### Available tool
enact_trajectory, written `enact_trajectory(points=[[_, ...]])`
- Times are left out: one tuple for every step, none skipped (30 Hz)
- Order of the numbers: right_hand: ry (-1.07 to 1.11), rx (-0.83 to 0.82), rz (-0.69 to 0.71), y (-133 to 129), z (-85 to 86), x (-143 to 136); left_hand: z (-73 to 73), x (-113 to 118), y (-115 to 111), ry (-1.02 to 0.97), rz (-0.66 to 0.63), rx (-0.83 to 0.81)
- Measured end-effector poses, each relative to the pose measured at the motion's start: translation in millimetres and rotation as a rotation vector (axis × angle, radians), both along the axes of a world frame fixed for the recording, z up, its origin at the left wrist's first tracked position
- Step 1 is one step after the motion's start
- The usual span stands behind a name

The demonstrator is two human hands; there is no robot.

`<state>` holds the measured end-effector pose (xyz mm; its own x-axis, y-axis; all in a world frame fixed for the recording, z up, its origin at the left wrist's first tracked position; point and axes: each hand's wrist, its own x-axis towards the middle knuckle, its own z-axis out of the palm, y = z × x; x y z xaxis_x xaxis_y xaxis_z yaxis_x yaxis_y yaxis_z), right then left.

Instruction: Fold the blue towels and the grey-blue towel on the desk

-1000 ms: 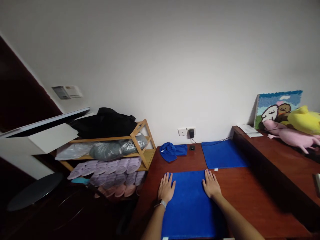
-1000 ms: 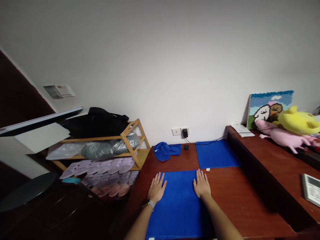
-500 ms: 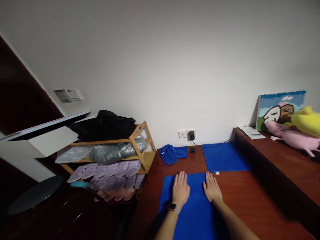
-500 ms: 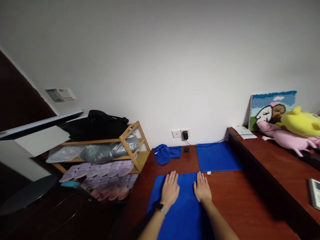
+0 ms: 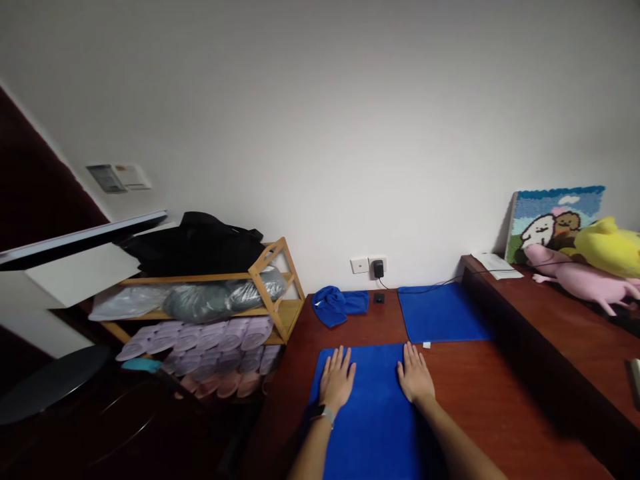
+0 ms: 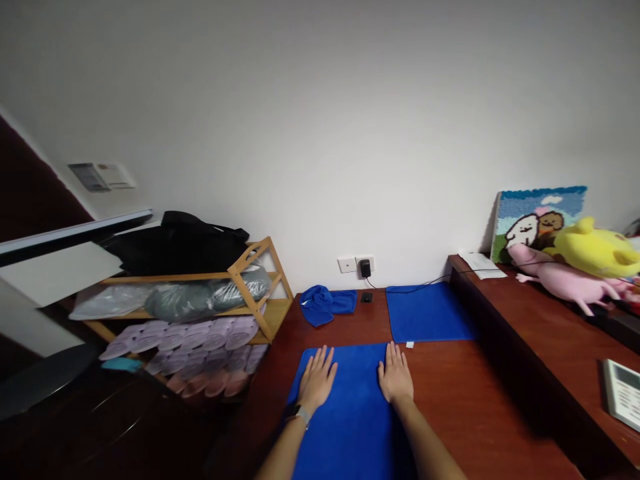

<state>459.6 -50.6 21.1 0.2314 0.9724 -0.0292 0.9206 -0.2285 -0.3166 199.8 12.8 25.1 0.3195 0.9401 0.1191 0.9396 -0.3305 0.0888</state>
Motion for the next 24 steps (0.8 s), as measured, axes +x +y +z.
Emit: enact_trajectory(points=[[0.003,0.002,-0.005,-0.2,-0.8,-0.3,0.2,-15.1,3.0,0.009,0.037,0.002],[0.003,0.002,-0.010,-0.1,-1.7,-0.6,-0.1,-27.3,5.3,0.013,0.066,0.002],[0.000,-0.001,-0.015,0.1,-2.5,-0.9,-0.6,-36.3,6.9,0.014,0.085,0.003],[-0.006,-0.006,-0.019,0.6,-3.1,-1.1,-1.4,-42.2,7.7,0.013,0.096,0.004],[-0.014,-0.012,-0.020,1.3,-3.4,-1.2,-2.1,-45.3,7.9,0.012,0.100,0.007],[-0.024,-0.017,-0.018,2.1,-3.5,-1.2,-2.5,-46.3,7.8,0.011,0.101,0.010],[-0.035,-0.024,-0.015,2.7,-3.2,-1.2,-2.4,-45.9,7.4,0.009,0.102,0.014],[-0.043,-0.034,-0.012,2.9,-2.7,-1.2,-1.7,-45.0,7.1,0.008,0.102,0.017],[-0.047,-0.046,-0.012,2.3,-2.1,-1.4,-0.3,-44.0,6.8,0.007,0.102,0.017],[-0.046,-0.060,-0.018,0.7,-1.4,-1.8,1.7,-43.3,6.6,0.007,0.102,0.013],[-0.041,-0.073,-0.027,-2.2,-0.8,-2.5,4.2,-42.9,6.4,0.009,0.102,0.008],[-0.034,-0.079,-0.034,-6.2,-0.3,-3.5,7.0,-42.3,6.0,0.010,0.099,0.007],[-0.027,-0.075,-0.036,-11.4,-0.1,-4.8,9.7,-40.9,4.9,0.007,0.093,0.017],[-0.022,-0.065,-0.030,-17.2,-0.1,-6.4,12.2,-37.9,2.9,-0.004,0.081,0.041],[-0.019,-0.055,-0.018,-23.2,-0.1,-8.1,14.3,-32.6,-0.4,-0.023,0.062,0.076],[-0.017,-0.048,-0.004,-29.0,-0.1,-10.0,15.6,-24.5,-5.2,-0.048,0.033,0.113],[-0.015,-0.047,0.006,-34.2,0.2,-11.8,16.3,-13.3,-11.7,-0.074,-0.009,0.141],[-0.011,-0.049,0.009,-38.5,0.8,-13.4,16.1,0.7,-19.6,-0.098,-0.061,0.154],[-0.008,-0.051,0.005,-41.7,1.8,-14.7,15.2,16.9,-28.6,-0.116,-0.123,0.149],[-0.006,-0.052,-0.001,-44.0,3.1,-15.7,13.5,34.4,-38.1,-0.128,-0.188,0.128],[-0.003,-0.051,-0.003,-45.4,4.6,-16.2,11.2,52.0,-47.5,-0.137,-0.245,0.101],[-0.002,-0.049,0.001,-46.2,6.1,-16.3,8.4,68.6,-56.1,-0.143,-0.286,0.073],[-0.001,-0.050,0.009,-46.5,7.5,-16.2,5.4,83.1,-63.2,-0.147,-0.310,0.045],[-0.002,-0.051,0.020,-46.6,8.6,-15.8,2.5,94.7,-68.6,-0.149,-0.320,0.020]])
